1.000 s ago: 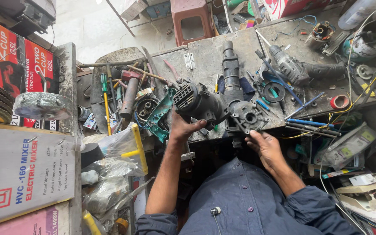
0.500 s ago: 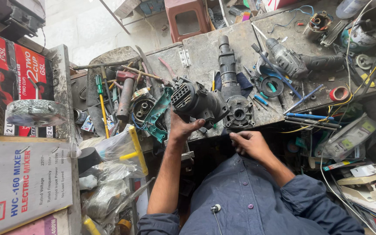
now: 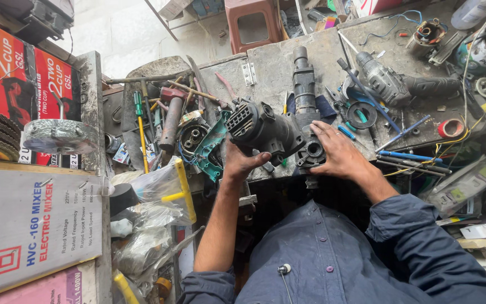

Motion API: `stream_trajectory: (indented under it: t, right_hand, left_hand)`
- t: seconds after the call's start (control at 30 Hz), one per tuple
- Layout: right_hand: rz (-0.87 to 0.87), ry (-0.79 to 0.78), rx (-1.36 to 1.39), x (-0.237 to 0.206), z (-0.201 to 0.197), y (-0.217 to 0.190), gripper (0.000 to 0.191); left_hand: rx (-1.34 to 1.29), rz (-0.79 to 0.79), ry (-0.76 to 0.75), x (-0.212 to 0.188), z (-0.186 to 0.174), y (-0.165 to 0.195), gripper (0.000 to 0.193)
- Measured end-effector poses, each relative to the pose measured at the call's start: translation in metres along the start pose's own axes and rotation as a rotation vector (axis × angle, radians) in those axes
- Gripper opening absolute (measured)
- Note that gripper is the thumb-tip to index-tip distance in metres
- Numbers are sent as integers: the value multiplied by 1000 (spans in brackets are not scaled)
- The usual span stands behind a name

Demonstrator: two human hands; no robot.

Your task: The person works at a cluttered repair workbench handling a power tool, lifting and turning its housing, separating the motor housing from the base, and fitting parts back together by hand while moving small components aside.

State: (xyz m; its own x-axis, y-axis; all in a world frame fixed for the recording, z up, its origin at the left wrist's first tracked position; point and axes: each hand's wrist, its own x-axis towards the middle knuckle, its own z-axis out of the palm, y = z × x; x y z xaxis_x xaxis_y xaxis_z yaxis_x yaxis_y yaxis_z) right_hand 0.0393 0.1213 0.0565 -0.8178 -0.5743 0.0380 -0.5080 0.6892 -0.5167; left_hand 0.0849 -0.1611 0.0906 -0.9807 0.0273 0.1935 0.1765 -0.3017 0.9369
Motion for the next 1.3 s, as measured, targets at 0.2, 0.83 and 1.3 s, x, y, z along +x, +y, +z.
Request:
stream_trajectory:
  t: [0.2,0.83,1.3]
  right_hand:
    - [11,-15,7,-2,0,-1,123]
    - [211,123,458,-63,4,17,121]
    - [175,177,602,-56,26,33,85]
  left_hand:
    - [-10,-56,-2,-5,2,-8,82]
    - [244,-33,-403,30,66,-13,113]
    - [423,35,-481,29,73,-28,119]
